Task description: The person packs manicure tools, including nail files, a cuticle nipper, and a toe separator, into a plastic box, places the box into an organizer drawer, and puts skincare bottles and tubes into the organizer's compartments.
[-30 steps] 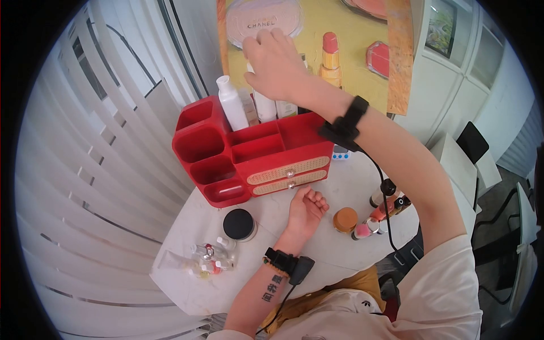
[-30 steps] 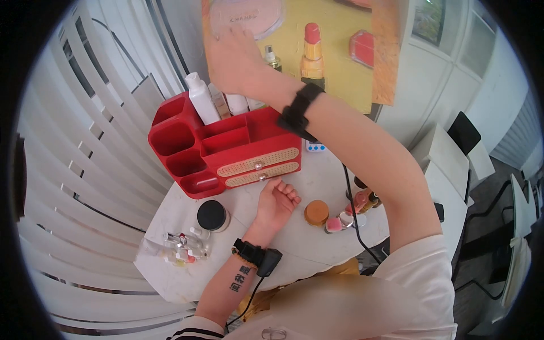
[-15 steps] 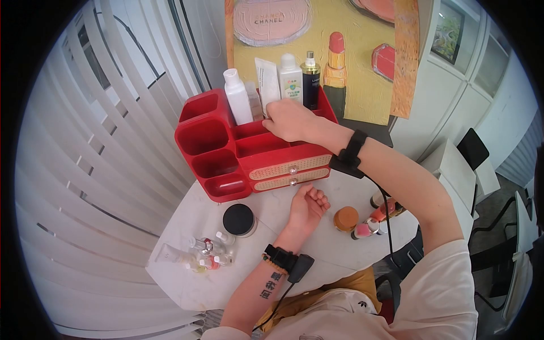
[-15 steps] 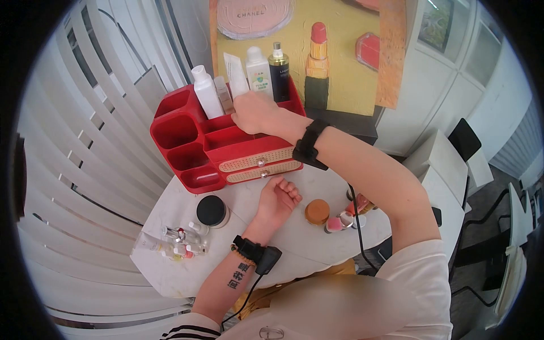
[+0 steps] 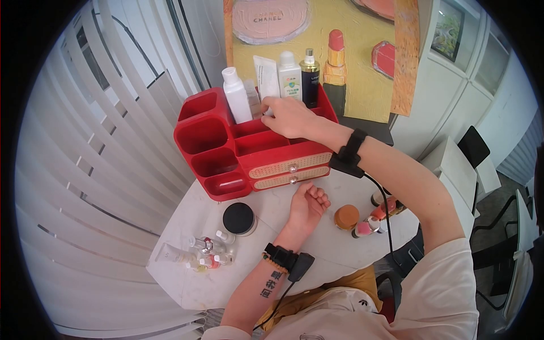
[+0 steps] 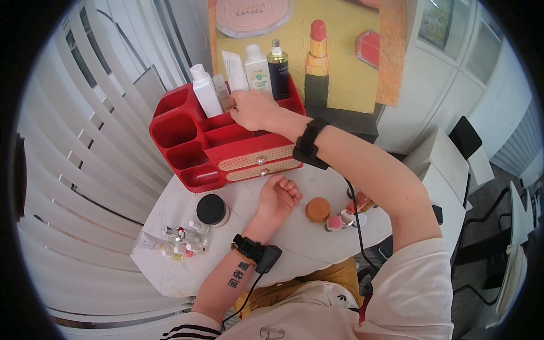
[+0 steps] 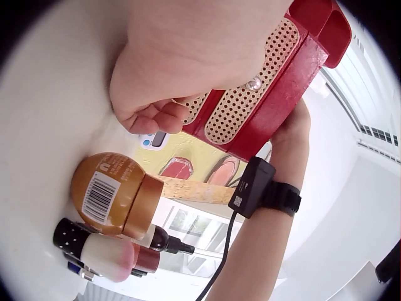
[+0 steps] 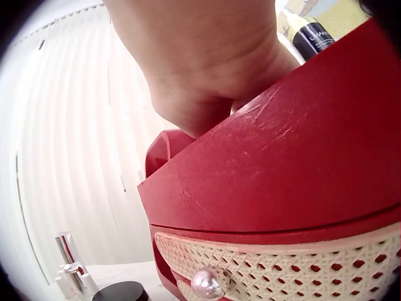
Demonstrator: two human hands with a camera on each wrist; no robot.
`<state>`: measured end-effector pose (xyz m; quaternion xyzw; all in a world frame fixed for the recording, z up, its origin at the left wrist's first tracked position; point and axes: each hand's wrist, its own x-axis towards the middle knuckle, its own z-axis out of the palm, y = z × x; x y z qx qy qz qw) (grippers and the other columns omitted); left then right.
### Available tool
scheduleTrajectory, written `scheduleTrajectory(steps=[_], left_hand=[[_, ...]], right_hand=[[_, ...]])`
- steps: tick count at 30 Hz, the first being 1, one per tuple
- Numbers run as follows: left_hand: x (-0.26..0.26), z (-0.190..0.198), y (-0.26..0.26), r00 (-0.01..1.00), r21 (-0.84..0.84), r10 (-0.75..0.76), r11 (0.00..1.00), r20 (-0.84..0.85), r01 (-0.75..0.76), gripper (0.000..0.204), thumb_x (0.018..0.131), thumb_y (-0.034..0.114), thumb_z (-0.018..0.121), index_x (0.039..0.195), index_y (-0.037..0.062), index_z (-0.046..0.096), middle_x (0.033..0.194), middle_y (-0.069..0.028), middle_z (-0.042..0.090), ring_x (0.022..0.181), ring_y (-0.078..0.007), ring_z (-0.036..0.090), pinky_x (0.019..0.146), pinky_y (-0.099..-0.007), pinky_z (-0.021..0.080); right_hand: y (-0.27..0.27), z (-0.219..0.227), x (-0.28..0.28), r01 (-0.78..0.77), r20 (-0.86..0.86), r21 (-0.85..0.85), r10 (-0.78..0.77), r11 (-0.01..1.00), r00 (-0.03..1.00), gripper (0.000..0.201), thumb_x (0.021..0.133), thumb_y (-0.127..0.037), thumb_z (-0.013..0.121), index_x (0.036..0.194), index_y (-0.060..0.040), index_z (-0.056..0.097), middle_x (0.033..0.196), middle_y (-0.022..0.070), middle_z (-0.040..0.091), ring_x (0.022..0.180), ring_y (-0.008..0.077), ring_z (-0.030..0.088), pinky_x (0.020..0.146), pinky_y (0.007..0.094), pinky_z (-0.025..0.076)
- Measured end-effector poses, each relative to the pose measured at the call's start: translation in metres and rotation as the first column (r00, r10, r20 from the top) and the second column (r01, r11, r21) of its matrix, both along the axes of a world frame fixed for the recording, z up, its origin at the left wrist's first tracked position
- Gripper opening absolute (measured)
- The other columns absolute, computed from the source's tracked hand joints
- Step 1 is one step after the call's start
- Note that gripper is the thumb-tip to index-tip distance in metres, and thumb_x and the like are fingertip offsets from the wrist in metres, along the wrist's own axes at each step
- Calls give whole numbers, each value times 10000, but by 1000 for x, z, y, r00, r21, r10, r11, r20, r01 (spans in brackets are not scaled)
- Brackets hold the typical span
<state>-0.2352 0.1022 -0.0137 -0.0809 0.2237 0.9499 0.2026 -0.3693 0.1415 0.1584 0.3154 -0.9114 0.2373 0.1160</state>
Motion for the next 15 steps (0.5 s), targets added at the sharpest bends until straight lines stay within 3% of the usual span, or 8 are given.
scheduleTrajectory(steps=[6,8,10,11,13,14,15], left_hand=[[0,2,0,1000,-7,9,1000,15,-8,303,978,234,531,723,140,399,716,-19,470,716,-184,494,755,-341,448],[-1,2,1,1000,10,16,1000,22,-17,300,977,232,530,724,141,399,718,-19,470,717,-184,494,755,-342,449],[0,1,0,1000,0,13,1000,19,-13,297,978,231,530,727,141,399,721,-22,472,717,-186,496,755,-344,451],[1,1,0,1000,-2,13,1000,22,-13,297,978,231,530,727,141,399,721,-22,472,717,-186,496,755,-344,451],[1,3,0,1000,-18,8,1000,10,-8,296,979,232,530,730,140,398,725,-24,473,717,-189,495,756,-344,451],[0,3,0,1000,-21,5,1000,7,-5,296,979,232,530,730,140,398,725,-24,473,717,-189,495,756,-344,451],[0,3,0,1000,-10,6,1000,18,-6,300,979,236,531,728,139,398,725,-24,473,717,-189,495,756,-345,451]], right_hand=[[0,15,2,-26,20,34,26,999,999,261,878,-216,637,1048,-23,675,968,227,703,957,405,675,861,490,522],[1,36,10,13,-445,15,-5,1000,895,260,832,-193,670,1028,-23,687,901,199,678,969,387,648,851,477,507],[-1,58,-1,-16,-757,-61,-36,998,652,259,798,-189,704,1003,-32,701,844,165,647,1029,372,604,849,449,482],[-1,68,-7,-15,-755,-63,-38,998,655,259,798,-189,704,1003,-32,701,844,165,647,1029,372,604,849,449,482],[0,86,-18,185,-813,16,-95,983,575,324,776,-266,745,999,-33,710,933,161,681,1126,375,557,887,464,440],[-1,96,-19,188,-814,12,-99,982,572,324,776,-266,745,999,-33,710,933,161,681,1126,375,557,887,464,440],[-3,106,-19,259,-614,171,-103,951,783,384,758,-314,764,1013,-32,711,981,169,690,1132,380,555,891,499,422]])
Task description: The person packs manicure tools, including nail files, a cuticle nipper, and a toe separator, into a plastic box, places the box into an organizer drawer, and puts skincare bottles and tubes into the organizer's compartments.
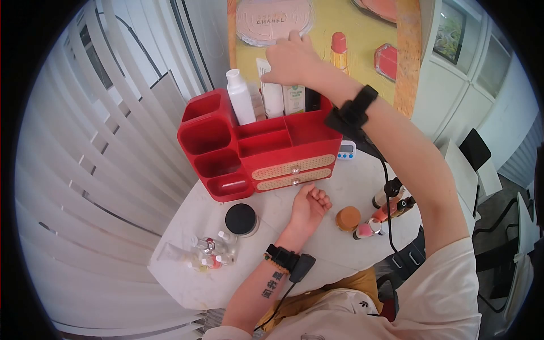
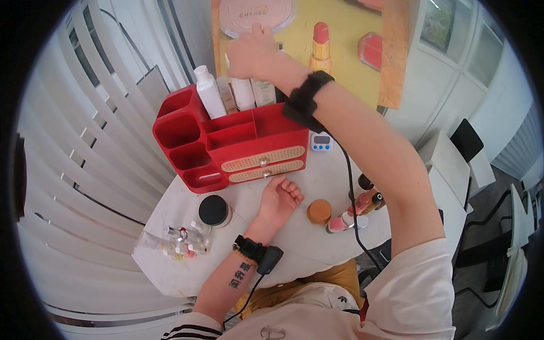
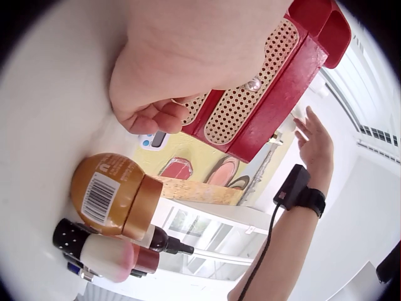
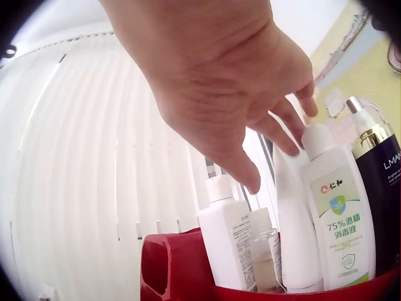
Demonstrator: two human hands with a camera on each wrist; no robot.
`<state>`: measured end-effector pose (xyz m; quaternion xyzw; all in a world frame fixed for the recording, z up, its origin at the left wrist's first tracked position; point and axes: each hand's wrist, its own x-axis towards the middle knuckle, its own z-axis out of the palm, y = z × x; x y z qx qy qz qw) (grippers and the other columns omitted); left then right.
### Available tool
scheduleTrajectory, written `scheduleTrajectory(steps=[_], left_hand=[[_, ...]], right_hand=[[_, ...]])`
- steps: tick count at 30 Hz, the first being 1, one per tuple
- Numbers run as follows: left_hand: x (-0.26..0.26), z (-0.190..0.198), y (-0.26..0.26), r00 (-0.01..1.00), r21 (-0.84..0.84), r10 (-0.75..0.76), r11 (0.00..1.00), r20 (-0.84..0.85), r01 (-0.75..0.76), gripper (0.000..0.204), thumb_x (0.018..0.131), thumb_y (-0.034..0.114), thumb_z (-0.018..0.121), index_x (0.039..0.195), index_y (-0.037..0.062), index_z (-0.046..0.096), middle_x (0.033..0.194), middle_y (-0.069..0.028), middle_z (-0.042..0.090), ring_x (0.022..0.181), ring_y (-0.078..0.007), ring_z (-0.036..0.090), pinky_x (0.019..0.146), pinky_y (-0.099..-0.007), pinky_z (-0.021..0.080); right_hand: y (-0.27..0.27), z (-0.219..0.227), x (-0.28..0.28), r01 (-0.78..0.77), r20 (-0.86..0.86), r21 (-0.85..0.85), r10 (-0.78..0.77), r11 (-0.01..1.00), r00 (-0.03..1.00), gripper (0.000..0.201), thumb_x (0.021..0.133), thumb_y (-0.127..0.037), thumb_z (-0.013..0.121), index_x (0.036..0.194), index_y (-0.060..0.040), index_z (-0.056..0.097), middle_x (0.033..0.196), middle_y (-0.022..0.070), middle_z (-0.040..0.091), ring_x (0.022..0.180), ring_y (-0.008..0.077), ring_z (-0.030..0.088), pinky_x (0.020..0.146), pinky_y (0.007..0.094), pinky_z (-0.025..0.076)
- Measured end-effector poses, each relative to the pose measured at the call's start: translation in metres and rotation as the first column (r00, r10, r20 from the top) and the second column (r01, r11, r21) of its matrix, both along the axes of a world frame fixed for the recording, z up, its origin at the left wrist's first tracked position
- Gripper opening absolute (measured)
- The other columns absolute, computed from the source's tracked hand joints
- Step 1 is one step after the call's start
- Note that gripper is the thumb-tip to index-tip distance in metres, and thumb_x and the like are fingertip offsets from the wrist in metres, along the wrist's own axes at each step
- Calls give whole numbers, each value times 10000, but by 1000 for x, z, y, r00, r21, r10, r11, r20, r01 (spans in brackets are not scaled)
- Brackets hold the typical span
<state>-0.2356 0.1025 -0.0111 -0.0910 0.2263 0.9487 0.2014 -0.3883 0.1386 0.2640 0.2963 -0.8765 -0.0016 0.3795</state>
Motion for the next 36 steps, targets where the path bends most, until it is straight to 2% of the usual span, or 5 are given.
scheduleTrajectory(steps=[1,4,13,19,36], left_hand=[[0,-1,0,1000,12,1,1000,11,-1,304,980,239,532,727,139,397,726,-24,474,716,-190,494,757,-346,450],[1,1,0,1000,-2,11,1000,6,-11,306,981,245,533,726,140,399,727,-24,476,716,-188,495,758,-349,452],[2,3,0,1000,-12,7,1000,5,-7,311,980,247,534,718,143,401,724,-23,478,721,-188,500,756,-345,449],[0,-2,-1,1000,-9,-3,1000,-6,3,303,979,244,534,726,142,404,723,-24,475,725,-191,498,761,-347,450],[3,3,0,1000,-23,11,1000,-4,-11,301,984,244,530,733,143,399,721,-16,456,720,-188,489,748,-343,445]], right_hand=[[-2,7,0,86,297,106,-114,991,948,444,740,-362,783,1027,-31,713,1028,177,699,1138,384,552,895,535,403],[-4,7,-14,72,353,111,-106,991,930,342,715,-202,713,1026,-63,735,1085,155,722,1143,376,553,934,551,344],[1,-6,-25,12,260,82,-33,997,965,408,727,-289,784,1052,-49,726,1106,159,718,1175,378,558,988,599,327],[3,-12,-24,13,242,87,-34,996,970,473,723,-391,833,1042,-56,732,1094,142,724,1158,359,576,977,567,339],[5,-18,-22,-53,244,149,15,987,970,598,657,-336,894,1114,-68,617,1044,119,689,1102,336,594,920,491,349]])
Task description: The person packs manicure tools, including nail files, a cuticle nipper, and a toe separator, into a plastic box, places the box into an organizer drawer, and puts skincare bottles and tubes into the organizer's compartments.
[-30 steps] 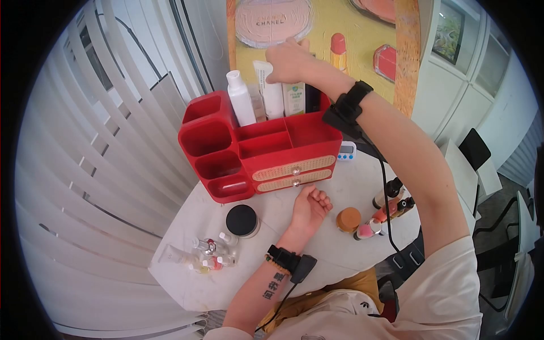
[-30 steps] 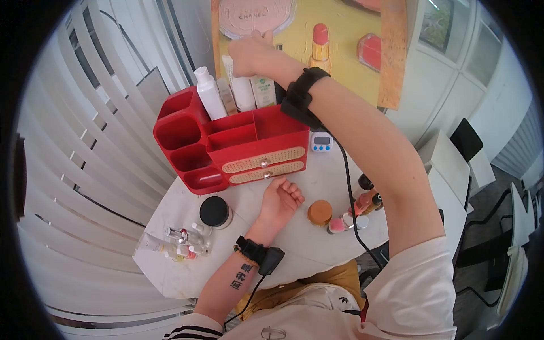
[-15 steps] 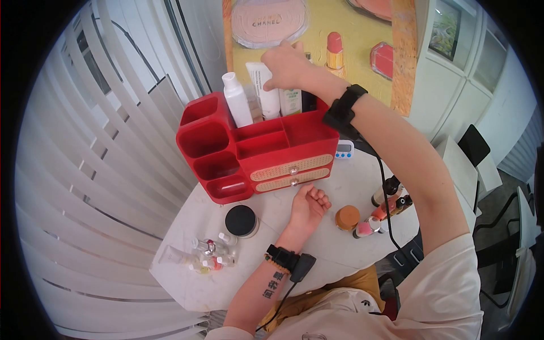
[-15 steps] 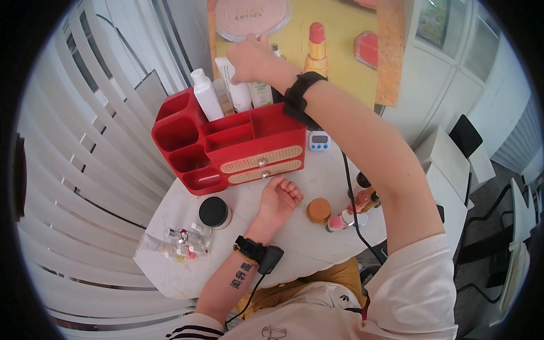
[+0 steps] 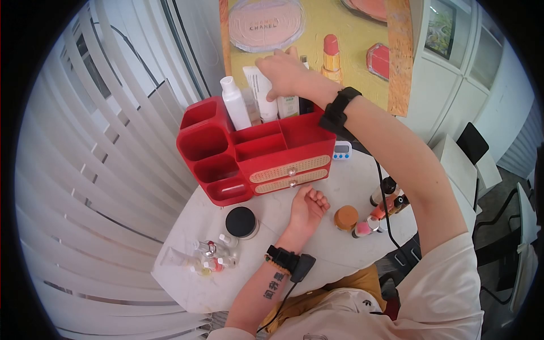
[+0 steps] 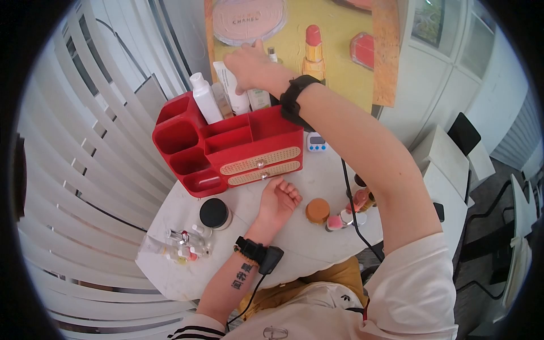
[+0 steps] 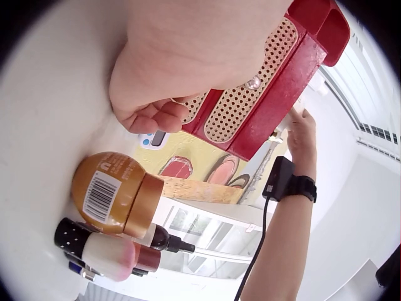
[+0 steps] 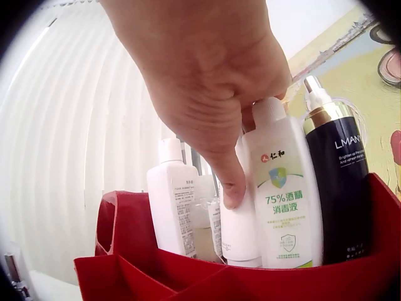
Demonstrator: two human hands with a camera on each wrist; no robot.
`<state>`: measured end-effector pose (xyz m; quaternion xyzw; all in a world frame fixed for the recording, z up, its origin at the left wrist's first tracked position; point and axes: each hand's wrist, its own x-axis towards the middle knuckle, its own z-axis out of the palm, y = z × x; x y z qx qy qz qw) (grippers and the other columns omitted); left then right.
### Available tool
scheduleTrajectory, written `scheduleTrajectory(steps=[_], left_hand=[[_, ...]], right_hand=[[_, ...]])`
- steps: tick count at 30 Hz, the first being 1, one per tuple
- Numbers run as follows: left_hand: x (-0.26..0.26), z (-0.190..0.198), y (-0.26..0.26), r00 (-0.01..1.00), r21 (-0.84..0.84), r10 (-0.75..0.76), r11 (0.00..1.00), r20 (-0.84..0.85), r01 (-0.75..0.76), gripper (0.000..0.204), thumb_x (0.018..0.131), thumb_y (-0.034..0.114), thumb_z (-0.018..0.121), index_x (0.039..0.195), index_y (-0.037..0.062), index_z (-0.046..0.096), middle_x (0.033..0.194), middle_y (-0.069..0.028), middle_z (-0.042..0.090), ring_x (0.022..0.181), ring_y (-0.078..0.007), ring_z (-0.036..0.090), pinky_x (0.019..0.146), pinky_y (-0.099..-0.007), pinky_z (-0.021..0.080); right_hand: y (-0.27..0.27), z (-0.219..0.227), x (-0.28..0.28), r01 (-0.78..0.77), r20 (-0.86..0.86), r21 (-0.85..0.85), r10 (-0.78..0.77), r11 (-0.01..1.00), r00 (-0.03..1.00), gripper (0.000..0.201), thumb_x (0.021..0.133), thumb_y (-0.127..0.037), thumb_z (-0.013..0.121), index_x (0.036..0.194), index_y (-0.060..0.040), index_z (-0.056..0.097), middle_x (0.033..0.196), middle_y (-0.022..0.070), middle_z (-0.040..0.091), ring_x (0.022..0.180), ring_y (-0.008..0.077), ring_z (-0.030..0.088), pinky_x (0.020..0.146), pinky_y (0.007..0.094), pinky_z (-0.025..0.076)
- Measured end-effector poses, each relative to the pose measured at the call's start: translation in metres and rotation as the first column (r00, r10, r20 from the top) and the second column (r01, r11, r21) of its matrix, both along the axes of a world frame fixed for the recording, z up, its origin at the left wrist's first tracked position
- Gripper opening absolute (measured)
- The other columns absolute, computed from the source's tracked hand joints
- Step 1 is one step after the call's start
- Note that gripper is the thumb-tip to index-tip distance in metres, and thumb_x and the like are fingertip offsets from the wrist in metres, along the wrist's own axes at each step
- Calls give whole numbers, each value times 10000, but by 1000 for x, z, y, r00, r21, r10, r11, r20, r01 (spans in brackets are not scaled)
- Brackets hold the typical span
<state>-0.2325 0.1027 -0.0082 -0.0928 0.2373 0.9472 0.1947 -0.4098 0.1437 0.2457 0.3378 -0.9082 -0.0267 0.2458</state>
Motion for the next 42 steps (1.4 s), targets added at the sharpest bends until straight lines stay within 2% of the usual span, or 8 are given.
scheduleTrajectory(steps=[2,4,7,12,18,25,34,42], left_hand=[[1,1,1,1000,2,0,1000,2,0,299,982,242,530,733,142,398,723,-16,455,719,-186,483,745,-340,442],[0,1,1,1000,8,9,1000,-8,-9,296,976,236,533,732,139,395,724,-18,450,718,-181,467,745,-334,438],[-1,-2,1,1000,11,9,1000,-25,-9,300,973,233,534,726,138,391,725,-21,448,717,-180,458,745,-333,436],[-2,-3,0,1000,15,0,1000,-13,0,304,973,228,531,717,135,395,726,-24,460,720,-187,470,746,-341,439],[-5,-5,-1,1000,31,-2,1000,6,2,295,975,228,526,721,136,407,716,-32,481,725,-197,503,751,-357,449],[-4,-5,-1,1000,28,-7,1000,-23,7,312,993,242,511,716,139,411,726,-32,501,724,-192,527,738,-344,462],[-4,-7,0,1000,43,2,999,-8,-2,291,985,226,513,727,136,413,709,-35,496,714,-196,511,749,-354,463],[-5,-12,-1,1000,56,-13,998,-28,14,310,999,245,497,716,145,416,725,-26,523,725,-189,550,741,-347,476]], right_hand=[[2,-11,-2,-6,-43,10,7,1000,999,642,642,-325,905,1145,-75,595,1045,121,685,1100,344,592,923,491,350],[5,-23,-6,-201,-520,-91,126,975,845,645,683,-270,888,1207,-94,555,1050,124,675,1104,350,587,942,483,348],[9,-12,13,-370,-577,-104,248,923,779,478,787,-233,807,1182,-88,583,1063,140,662,1089,351,596,936,480,402],[20,-26,34,-301,-42,-139,298,943,954,319,930,-295,642,1094,-22,622,1033,197,665,1007,376,628,890,461,486],[28,-56,28,-217,409,-39,214,975,887,574,1018,-502,486,1004,44,660,913,260,669,909,417,657,855,467,510],[45,-56,35,-89,476,93,34,992,879,746,1003,-627,419,964,74,671,932,278,675,887,429,659,829,483,521],[51,-61,34,-85,406,92,40,992,913,885,978,-696,392,714,110,649,706,280,637,717,442,656,700,487,542],[52,-63,28,-97,394,67,63,993,917,856,967,-687,433,754,108,667,708,290,636,709,444,656,690,484,541]])
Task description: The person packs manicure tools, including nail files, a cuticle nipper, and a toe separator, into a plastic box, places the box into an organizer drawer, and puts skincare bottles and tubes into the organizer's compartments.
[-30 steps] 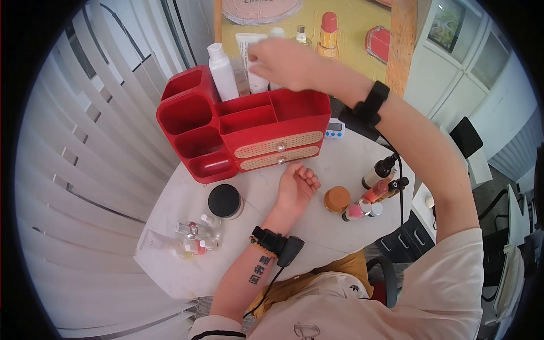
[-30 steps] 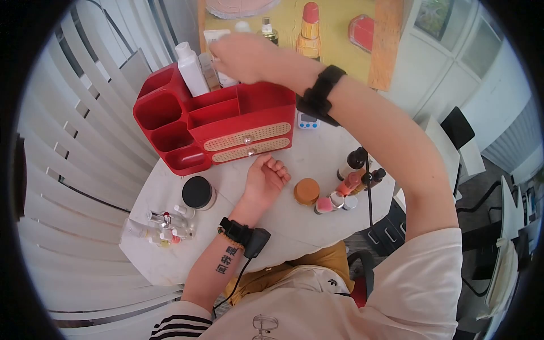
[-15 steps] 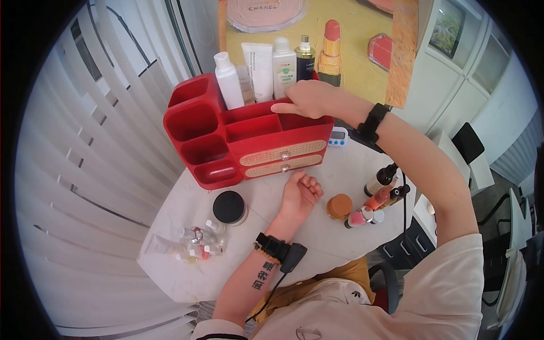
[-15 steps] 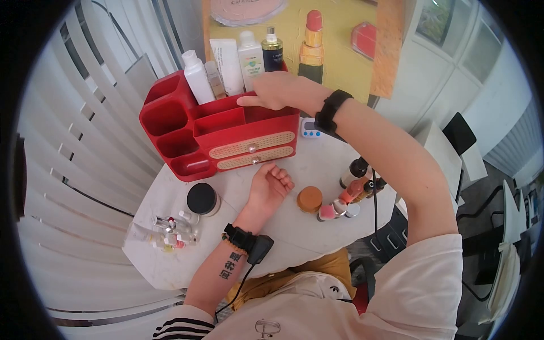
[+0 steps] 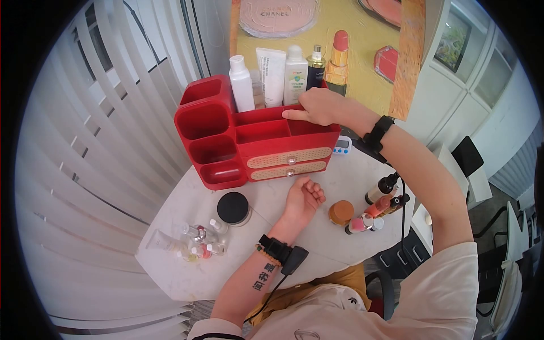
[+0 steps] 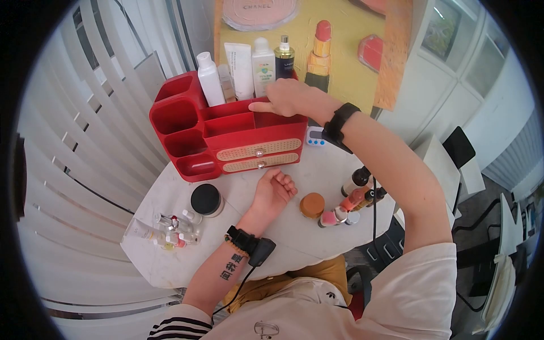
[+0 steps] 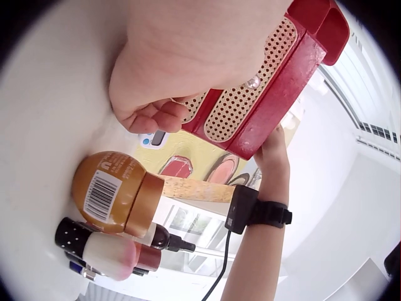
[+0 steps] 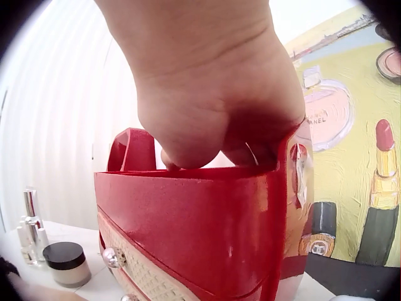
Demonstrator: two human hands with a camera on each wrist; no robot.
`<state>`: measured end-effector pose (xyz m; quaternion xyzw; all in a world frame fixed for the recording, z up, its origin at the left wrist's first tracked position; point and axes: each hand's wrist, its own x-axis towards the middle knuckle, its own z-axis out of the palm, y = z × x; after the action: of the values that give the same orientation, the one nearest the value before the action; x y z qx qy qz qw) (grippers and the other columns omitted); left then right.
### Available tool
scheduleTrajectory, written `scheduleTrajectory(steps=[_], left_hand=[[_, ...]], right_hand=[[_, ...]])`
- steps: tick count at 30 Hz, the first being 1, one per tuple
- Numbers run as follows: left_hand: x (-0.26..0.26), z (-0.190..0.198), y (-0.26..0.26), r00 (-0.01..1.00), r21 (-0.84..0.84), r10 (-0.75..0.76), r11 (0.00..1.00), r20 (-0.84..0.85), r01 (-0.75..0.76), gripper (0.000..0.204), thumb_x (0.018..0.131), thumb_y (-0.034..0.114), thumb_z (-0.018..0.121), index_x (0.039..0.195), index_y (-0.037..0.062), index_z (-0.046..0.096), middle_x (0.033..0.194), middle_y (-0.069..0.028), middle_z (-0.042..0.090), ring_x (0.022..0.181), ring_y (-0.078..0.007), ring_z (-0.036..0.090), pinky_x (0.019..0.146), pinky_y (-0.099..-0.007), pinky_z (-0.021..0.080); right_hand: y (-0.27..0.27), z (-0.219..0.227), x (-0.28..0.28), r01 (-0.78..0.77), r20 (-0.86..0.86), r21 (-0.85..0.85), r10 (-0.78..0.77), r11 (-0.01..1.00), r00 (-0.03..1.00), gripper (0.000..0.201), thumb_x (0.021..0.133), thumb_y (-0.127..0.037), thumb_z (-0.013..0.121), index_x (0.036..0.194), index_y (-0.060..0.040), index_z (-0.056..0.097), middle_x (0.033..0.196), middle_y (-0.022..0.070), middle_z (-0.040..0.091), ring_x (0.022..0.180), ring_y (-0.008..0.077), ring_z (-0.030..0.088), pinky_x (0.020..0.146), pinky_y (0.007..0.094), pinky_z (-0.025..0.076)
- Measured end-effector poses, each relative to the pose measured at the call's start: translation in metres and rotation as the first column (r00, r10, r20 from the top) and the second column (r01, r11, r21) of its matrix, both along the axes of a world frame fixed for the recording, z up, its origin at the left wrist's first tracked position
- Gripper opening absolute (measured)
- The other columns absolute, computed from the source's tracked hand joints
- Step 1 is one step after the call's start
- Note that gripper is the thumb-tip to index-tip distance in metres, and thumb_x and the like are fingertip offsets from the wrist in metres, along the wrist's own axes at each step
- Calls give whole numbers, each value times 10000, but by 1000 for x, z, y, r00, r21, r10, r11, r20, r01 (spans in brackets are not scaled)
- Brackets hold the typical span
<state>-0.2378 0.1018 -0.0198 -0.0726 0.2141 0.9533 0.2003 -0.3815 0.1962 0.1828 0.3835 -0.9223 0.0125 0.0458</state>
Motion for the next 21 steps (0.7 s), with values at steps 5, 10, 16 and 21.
scheduleTrajectory(steps=[5,10,16,21], left_hand=[[2,5,1,999,-24,13,1000,35,-12,286,989,229,505,734,141,409,718,-32,499,725,-193,515,755,-354,463],[2,4,1,1000,-32,11,999,21,-10,285,991,229,497,735,143,407,716,-30,497,724,-191,515,756,-354,464],[1,4,0,1000,-34,4,999,14,-3,294,996,236,492,728,143,411,720,-27,510,723,-190,532,746,-351,467],[0,-1,1,1000,-10,4,1000,1,-4,307,1002,244,492,724,141,414,722,-28,521,723,-192,548,736,-348,468]], right_hand=[[0,-2,-3,4,2,8,-4,1000,1000,791,970,-651,466,807,89,692,737,297,646,738,438,667,708,484,540],[0,-4,-11,-55,-3,-55,55,997,998,693,967,-600,516,876,57,715,776,283,669,775,433,679,741,470,543],[-3,2,-7,-40,28,-29,41,999,999,678,964,-591,524,896,58,710,790,272,679,779,421,685,741,466,545],[-16,6,-3,-48,39,-48,50,998,998,637,957,-560,549,921,55,712,844,260,694,844,406,690,783,455,540]])
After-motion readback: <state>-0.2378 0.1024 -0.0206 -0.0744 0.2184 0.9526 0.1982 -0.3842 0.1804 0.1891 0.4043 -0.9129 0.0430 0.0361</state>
